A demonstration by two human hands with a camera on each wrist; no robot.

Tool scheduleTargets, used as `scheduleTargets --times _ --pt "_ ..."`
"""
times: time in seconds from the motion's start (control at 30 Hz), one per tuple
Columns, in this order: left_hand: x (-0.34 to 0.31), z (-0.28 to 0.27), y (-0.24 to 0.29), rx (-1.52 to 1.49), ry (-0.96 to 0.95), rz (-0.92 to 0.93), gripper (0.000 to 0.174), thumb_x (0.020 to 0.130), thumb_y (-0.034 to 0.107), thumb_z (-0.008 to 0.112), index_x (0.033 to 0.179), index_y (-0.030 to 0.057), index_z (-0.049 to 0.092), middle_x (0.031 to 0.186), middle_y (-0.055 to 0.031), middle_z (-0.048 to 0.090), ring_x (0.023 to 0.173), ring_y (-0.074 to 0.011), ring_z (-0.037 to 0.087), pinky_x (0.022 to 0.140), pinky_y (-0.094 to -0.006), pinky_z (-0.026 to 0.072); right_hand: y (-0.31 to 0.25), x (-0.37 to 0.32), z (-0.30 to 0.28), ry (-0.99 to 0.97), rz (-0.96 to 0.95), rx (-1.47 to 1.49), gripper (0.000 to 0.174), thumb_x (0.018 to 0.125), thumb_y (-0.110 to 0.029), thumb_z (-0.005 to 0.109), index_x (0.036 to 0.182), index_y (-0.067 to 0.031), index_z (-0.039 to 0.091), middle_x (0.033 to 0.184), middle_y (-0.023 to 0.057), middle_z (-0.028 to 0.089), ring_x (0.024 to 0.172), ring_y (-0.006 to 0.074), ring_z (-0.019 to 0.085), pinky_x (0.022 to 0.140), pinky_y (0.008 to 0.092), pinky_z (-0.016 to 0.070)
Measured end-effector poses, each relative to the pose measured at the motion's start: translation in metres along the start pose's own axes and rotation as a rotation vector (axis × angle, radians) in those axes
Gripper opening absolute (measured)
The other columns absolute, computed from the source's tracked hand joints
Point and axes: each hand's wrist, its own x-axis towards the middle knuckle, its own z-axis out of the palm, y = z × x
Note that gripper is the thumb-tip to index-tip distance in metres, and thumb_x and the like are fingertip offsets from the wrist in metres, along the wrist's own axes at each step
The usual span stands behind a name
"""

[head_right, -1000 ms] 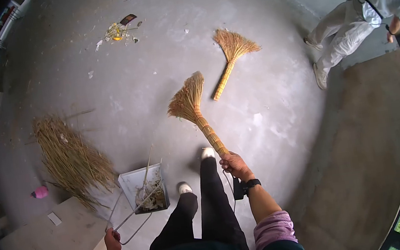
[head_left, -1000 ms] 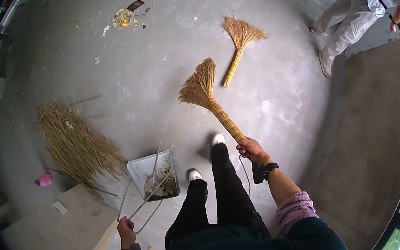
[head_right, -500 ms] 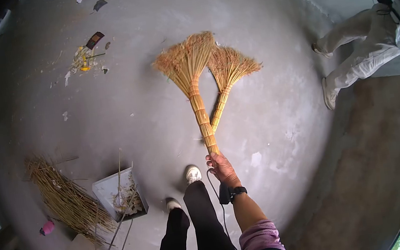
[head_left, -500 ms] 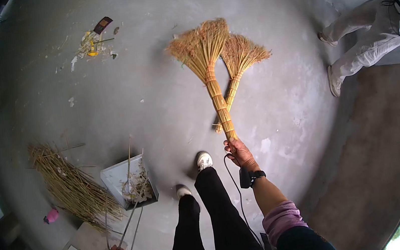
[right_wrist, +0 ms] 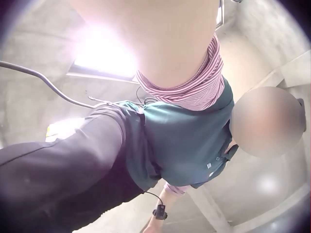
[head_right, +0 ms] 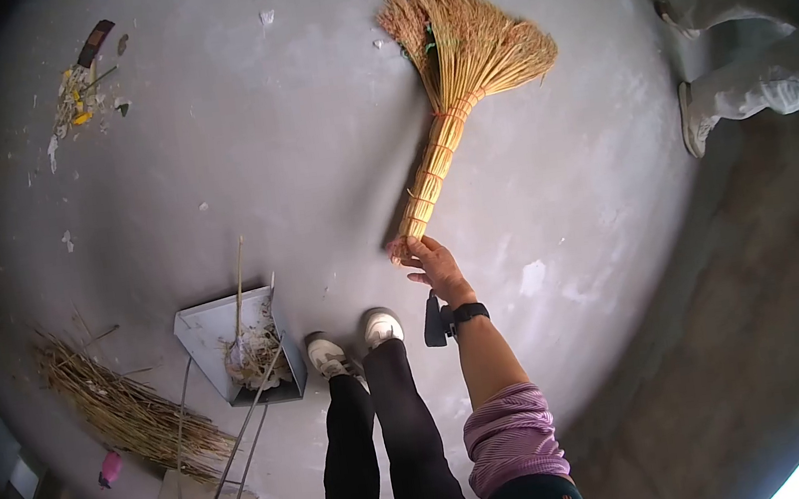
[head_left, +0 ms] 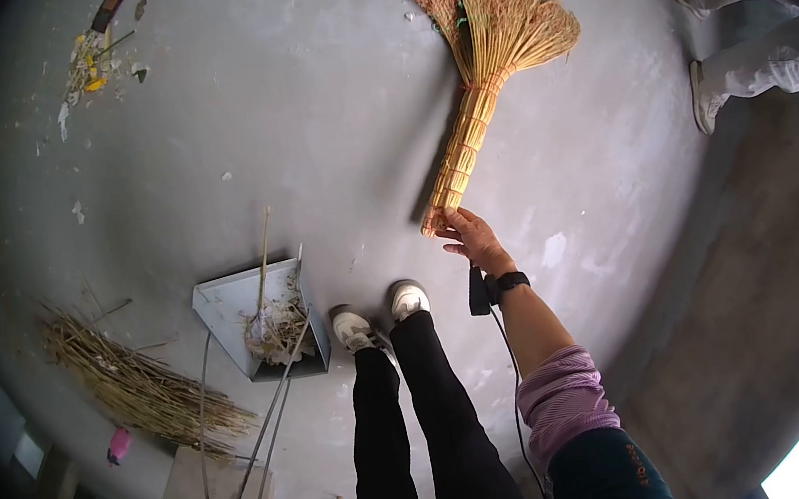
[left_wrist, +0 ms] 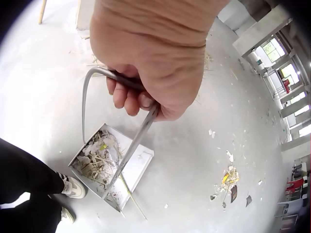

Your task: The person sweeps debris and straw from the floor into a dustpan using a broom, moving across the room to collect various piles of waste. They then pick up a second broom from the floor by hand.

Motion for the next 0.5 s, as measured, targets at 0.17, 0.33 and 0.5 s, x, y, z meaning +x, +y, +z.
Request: scheduleTargets --times 0.17,0.33,0.5 --pt "-0.016 0.019 0.038 1.229 -0.170 0.521 0.018 0.084 0.014 0.049 0.081 -0.0024 0.056 0.075 -0.0146 0.055 0.074 -0.0258 0.051 0.068 -0.0349 0.0410 0.065 0.048 -0.029 0.252 -0.003 -0.190 0.055 0.078 -0.022 0.054 0.124 0.0024 0.035 0.106 0.0139 0.054 0.093 0.0200 0.054 0.070 0.0305 0.0481" --pt "-0.016 0.019 0.028 1.220 -0.148 0.413 0.015 0.083 0.010 0.049 0.080 -0.0030 0.056 0.073 -0.0135 0.054 0.073 -0.0253 0.051 0.069 -0.0349 0.0407 0.095 0.085 -0.006 0.502 -0.100 -0.327 0.072 0.069 -0.023 0.065 0.126 0.0047 0.030 0.112 0.0179 0.052 0.087 0.0228 0.058 0.066 0.0283 0.0495" --pt "-0.007 -0.019 -0.010 0.707 -0.144 0.146 0.016 0.079 0.016 0.050 0.072 0.0018 0.050 0.068 -0.0095 0.050 0.068 -0.0198 0.048 0.070 -0.0319 0.0388 0.091 0.126 0.010 0.385 -0.118 0.094 0.070 0.068 -0.008 0.070 0.121 0.0068 0.026 0.101 0.0170 0.055 0.084 0.0212 0.059 0.064 0.0278 0.0500"
